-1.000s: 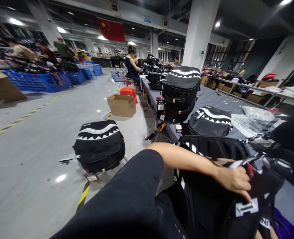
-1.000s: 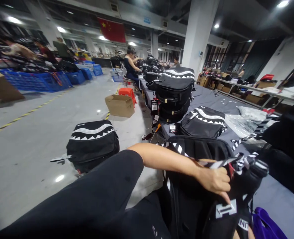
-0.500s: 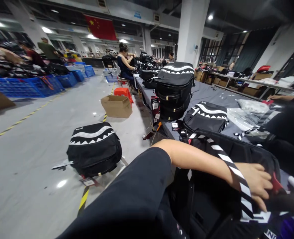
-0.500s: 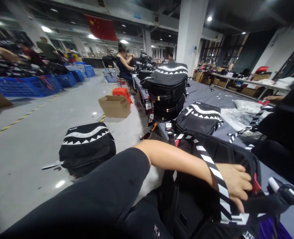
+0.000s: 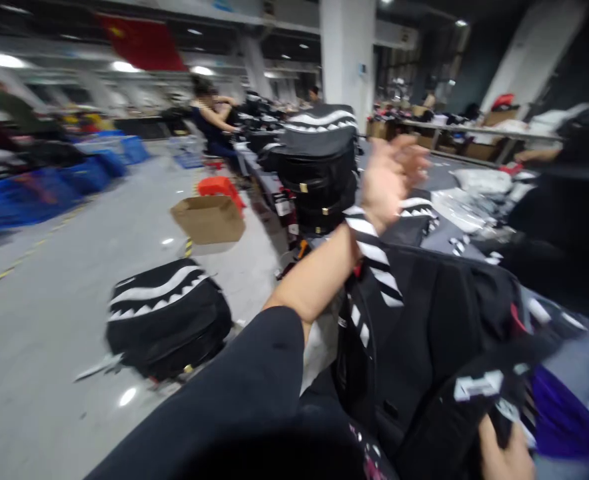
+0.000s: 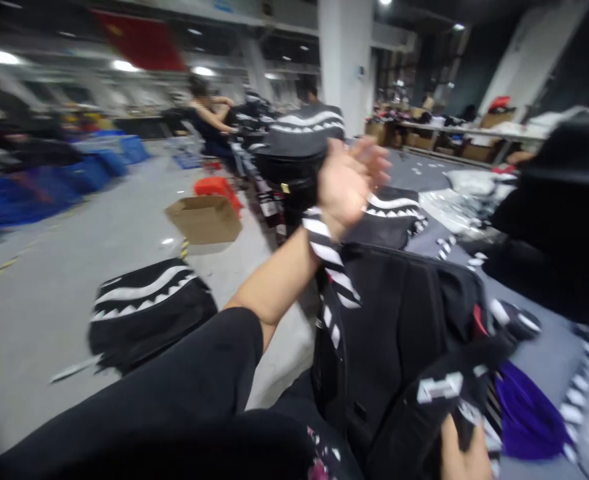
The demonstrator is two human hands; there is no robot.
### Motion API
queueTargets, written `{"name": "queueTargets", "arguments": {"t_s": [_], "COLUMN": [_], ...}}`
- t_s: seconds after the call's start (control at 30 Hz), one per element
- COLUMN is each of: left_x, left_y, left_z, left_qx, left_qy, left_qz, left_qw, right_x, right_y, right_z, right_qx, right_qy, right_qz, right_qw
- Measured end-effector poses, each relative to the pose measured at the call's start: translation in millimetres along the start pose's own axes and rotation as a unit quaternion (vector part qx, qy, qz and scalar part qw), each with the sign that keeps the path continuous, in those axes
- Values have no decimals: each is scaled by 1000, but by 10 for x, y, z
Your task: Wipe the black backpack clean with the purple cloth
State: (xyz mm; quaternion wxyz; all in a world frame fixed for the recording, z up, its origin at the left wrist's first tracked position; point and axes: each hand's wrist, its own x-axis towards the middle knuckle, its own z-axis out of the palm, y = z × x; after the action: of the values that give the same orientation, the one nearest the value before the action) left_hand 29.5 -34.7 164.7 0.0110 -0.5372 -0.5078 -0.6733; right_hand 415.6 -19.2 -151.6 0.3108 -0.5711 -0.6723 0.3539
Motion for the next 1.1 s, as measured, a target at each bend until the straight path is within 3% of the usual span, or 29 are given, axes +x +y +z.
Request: {"name": "queueTargets", "arguments": {"t_s": [0.07, 0.13, 0.17, 0.2, 0.23, 0.3, 0.33, 0.4, 0.5, 0.53, 0.57, 0.6, 0.63, 0.77, 0.93, 1.0, 1.1], "left_x": [4, -215, -404, -619, -836, -1175, -1270, -1317, -1222, -1196, -1184, -1184, -1196, -1280, -1324, -1326, -1366], "left_y": [-88, -204, -235, -242, -232, -197, -189, -200, -225, -224, -217, -208, -199, -212, -286, -294, -288], "left_z": [-7, 198, 348, 505, 657, 921, 1024, 1168, 1268, 1283, 1291, 1289, 1275, 1100, 894, 893, 969], "left_qx": [-5, 52, 93, 126, 152, 202, 228, 271, 277, 272, 269, 269, 270, 259, 224, 215, 233], "left_qy": [71, 59, -31, -168, -282, -394, -412, -422, -457, -471, -482, -487, -488, -464, -436, -437, -451], "left_qz": [-7, 62, 131, 224, 315, 403, 411, 389, 360, 353, 348, 343, 340, 356, 350, 342, 326], "left_qw": [997, 995, 987, 952, 893, 801, 780, 773, 765, 762, 758, 757, 757, 769, 798, 804, 797], "right_x": [-121, -144, -138, -133, -138, -182, -221, -319, -435, -438, -415, -366, -297, -5, 120, 163, 271], "right_y": [-312, -492, -522, -520, -499, -456, -460, -563, -947, -1096, -1230, -1336, -1405, -1369, -1247, -1202, -1053], "right_z": [14, 65, 87, 102, 104, 66, 27, -75, -197, -208, -202, -182, -154, -54, -79, -101, -92], "right_qx": [24, 75, 88, 100, 106, 95, 72, -6, -82, -89, -108, -143, -179, -224, -109, -53, 23], "right_qy": [8, 13, 16, 17, 19, 16, 23, 87, 203, 183, 122, 69, 53, 157, 184, 191, 138], "right_qz": [23, 4, -2, -10, -17, -36, -54, -119, -308, -385, -455, -495, -504, -400, -348, -290, -187], "right_qw": [999, 997, 996, 995, 994, 995, 996, 989, 926, 900, 875, 854, 844, 875, 913, 936, 972]}}
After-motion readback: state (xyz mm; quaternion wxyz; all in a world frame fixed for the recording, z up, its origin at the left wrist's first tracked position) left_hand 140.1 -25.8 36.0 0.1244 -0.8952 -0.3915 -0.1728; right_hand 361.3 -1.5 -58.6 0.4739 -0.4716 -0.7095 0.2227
